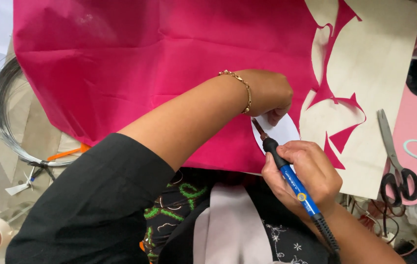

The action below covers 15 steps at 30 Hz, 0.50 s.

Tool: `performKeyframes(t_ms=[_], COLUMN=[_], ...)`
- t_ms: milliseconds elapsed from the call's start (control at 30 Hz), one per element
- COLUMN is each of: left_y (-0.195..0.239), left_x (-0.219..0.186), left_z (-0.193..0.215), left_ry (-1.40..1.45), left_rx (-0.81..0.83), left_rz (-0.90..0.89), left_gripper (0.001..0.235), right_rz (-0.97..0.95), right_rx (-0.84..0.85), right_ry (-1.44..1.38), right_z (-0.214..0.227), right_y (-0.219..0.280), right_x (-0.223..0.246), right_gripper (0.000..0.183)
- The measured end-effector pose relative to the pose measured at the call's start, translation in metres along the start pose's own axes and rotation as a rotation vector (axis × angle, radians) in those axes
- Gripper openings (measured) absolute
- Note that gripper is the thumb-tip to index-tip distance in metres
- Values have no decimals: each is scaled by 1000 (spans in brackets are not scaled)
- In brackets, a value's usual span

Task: Using a heat tool to cut out specific shapes from pink fabric using a paper template

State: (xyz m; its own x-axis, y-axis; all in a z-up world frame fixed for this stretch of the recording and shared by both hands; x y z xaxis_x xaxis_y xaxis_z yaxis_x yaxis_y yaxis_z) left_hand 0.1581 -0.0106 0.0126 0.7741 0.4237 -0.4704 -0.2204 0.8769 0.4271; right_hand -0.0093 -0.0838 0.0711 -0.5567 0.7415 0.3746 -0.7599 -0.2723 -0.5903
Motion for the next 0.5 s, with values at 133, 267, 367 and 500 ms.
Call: performKeyframes(t_ms=[133, 267, 367, 500], left_y=[1, 2, 2, -1], left_x=[-2, -4, -4, -6], left_z=[1, 3, 3, 4], left_ry=[57, 74, 88, 42], left_rx=[-14, 12, 16, 58], left_rz=[23, 53, 50, 75], left_gripper=[12, 17, 15, 28], right_rz=[-5, -34, -24, -20], right_rx=[-12, 7, 7, 17], right_ry=[18, 5, 15, 19], right_z=[-2, -2, -2, -2], right_y=[0, 0, -1, -1], right_x=[0, 1, 1, 0], right_gripper=[14, 14, 14, 14])
Point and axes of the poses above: each hand's wrist, its own y-axis away from the middle knuckle, its own z-axis out of the back of the hand, x = y × z, the point moved 1 cm from there along -y, towards the middle knuckle
